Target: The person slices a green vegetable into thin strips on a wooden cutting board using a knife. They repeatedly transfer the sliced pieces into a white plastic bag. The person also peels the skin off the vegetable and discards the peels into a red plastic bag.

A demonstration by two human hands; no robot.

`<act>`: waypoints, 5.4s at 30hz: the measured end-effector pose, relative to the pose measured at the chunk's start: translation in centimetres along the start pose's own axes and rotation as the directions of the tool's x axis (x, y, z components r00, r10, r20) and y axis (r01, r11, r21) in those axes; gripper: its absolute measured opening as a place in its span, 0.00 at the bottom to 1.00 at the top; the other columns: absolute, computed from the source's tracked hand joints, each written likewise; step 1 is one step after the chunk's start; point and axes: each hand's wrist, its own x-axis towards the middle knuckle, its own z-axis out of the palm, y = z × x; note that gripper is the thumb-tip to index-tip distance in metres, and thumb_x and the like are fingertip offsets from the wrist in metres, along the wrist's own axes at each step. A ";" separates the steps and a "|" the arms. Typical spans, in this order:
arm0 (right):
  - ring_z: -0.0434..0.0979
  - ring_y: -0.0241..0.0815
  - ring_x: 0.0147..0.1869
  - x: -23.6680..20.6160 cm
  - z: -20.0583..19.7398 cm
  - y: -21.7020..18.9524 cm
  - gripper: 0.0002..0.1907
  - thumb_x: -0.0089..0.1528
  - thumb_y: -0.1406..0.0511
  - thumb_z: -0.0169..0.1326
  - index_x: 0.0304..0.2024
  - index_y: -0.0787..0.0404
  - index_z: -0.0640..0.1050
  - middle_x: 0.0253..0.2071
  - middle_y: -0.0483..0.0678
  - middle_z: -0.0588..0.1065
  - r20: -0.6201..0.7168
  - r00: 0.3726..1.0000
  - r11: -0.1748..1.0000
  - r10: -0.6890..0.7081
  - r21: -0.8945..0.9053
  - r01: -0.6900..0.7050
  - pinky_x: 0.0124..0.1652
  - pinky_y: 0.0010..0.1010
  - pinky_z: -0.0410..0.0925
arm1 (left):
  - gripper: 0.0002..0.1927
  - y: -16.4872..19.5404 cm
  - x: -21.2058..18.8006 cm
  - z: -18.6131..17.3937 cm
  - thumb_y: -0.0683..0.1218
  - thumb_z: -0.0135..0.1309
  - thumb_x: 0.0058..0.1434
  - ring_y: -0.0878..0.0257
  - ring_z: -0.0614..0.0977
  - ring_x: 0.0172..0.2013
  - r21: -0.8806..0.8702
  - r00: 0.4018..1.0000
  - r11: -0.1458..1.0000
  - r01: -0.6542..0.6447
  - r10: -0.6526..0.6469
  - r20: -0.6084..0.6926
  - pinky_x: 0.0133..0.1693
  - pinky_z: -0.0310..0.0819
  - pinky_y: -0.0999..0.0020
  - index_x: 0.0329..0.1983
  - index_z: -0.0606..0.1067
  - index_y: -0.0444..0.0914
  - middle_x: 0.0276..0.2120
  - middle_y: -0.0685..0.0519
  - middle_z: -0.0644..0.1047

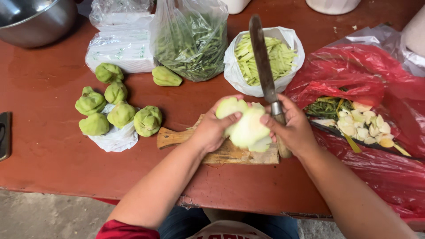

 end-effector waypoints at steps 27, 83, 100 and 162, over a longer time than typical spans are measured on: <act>0.78 0.33 0.34 -2.2 1.4 0.8 0.32 0.64 0.68 0.55 0.69 0.62 0.62 0.37 0.47 0.77 -0.061 0.994 0.996 -0.094 -0.006 0.093 0.30 0.25 0.72 | 0.22 -1.2 -1.9 2.1 0.46 0.53 0.66 0.56 0.81 0.51 -0.146 0.943 0.987 0.066 -0.110 -0.315 0.49 0.81 0.57 0.63 0.68 0.41 0.53 0.49 0.77; 0.61 0.30 0.30 -4.2 1.7 -2.9 0.38 0.67 0.53 0.47 0.77 0.52 0.55 0.25 0.38 0.64 0.263 0.962 0.869 0.073 -0.490 0.067 0.32 0.22 0.62 | 0.20 0.1 -2.5 0.8 0.38 0.58 0.62 0.61 0.82 0.48 -0.118 0.953 0.993 0.007 -0.042 -0.301 0.48 0.81 0.60 0.56 0.70 0.37 0.49 0.51 0.79; 0.75 0.31 0.57 -4.5 2.1 -2.1 0.33 0.69 0.52 0.45 0.74 0.57 0.62 0.61 0.54 0.77 0.253 0.960 0.798 -0.117 -0.552 0.243 0.54 0.25 0.67 | 0.17 -0.1 -2.6 0.7 0.38 0.55 0.64 0.62 0.82 0.48 -0.130 0.970 0.991 -0.035 0.003 -0.243 0.48 0.81 0.62 0.55 0.70 0.38 0.48 0.53 0.78; 0.72 0.32 0.55 -3.4 1.9 -2.1 0.32 0.69 0.55 0.49 0.74 0.55 0.62 0.60 0.52 0.76 0.315 0.943 0.842 -0.112 -0.474 0.258 0.53 0.26 0.67 | 0.17 0.0 -2.8 1.8 0.32 0.56 0.60 0.62 0.83 0.40 -0.015 0.956 0.995 -0.103 0.094 -0.278 0.40 0.80 0.68 0.51 0.71 0.34 0.42 0.49 0.80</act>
